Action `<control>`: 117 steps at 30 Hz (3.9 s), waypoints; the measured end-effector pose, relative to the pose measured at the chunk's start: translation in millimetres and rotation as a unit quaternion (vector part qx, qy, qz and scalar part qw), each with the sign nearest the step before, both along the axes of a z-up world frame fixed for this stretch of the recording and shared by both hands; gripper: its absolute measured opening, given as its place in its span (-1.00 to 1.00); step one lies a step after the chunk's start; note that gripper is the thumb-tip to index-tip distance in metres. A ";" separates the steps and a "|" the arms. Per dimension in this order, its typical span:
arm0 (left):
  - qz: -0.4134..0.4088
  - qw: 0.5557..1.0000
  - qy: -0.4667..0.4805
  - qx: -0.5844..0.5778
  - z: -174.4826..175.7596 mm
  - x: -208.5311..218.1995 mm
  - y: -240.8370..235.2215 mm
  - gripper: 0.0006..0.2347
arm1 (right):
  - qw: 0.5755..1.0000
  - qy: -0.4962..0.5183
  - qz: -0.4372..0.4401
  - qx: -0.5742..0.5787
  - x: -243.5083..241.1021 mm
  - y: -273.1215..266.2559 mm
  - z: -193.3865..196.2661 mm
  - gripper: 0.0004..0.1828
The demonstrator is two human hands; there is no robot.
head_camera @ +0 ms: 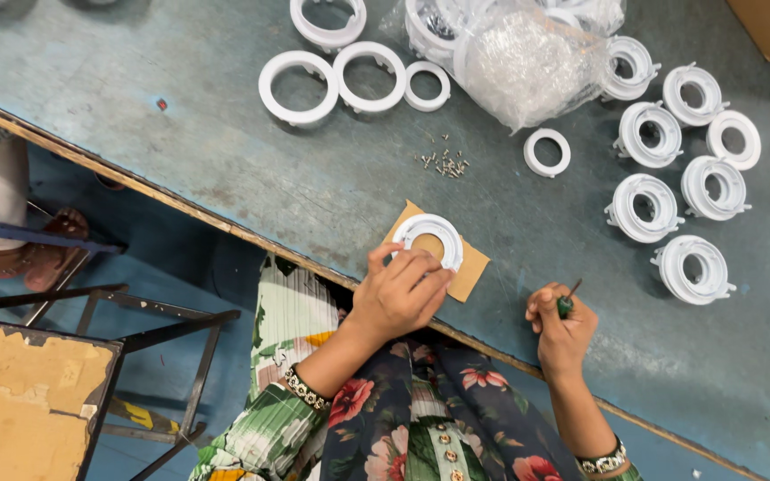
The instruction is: The person uses a screwdriver to attach a metal bracket to a white plastic ring, handling several plastic rings and small screws on a table.
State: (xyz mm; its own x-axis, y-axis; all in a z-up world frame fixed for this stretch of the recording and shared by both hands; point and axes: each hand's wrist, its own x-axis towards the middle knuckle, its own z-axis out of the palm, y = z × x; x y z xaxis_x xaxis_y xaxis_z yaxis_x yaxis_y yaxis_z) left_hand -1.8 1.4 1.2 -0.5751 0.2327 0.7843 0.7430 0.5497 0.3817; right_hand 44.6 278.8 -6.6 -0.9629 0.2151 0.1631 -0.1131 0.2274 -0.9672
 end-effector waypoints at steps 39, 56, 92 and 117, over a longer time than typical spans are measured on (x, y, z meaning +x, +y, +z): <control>0.189 0.976 -0.096 0.043 9.2 -38.0 -79.9 -0.86 | 1.000 0.012 0.016 -0.022 1.2 1.8 -3.2 -0.58; 0.150 0.987 -0.053 -0.018 45.9 -85.6 -71.4 -0.78 | 1.000 0.000 0.005 -0.027 0.0 2.8 -3.7 -0.60; 0.099 0.990 -0.042 -0.095 43.7 -147.7 -49.1 -0.73 | 0.997 0.042 0.051 -0.027 -1.8 4.2 -1.3 -0.48; 0.215 0.966 -0.075 0.122 3.2 -52.5 -114.8 -0.95 | 0.998 0.024 0.056 -0.011 1.0 5.1 -5.0 -0.52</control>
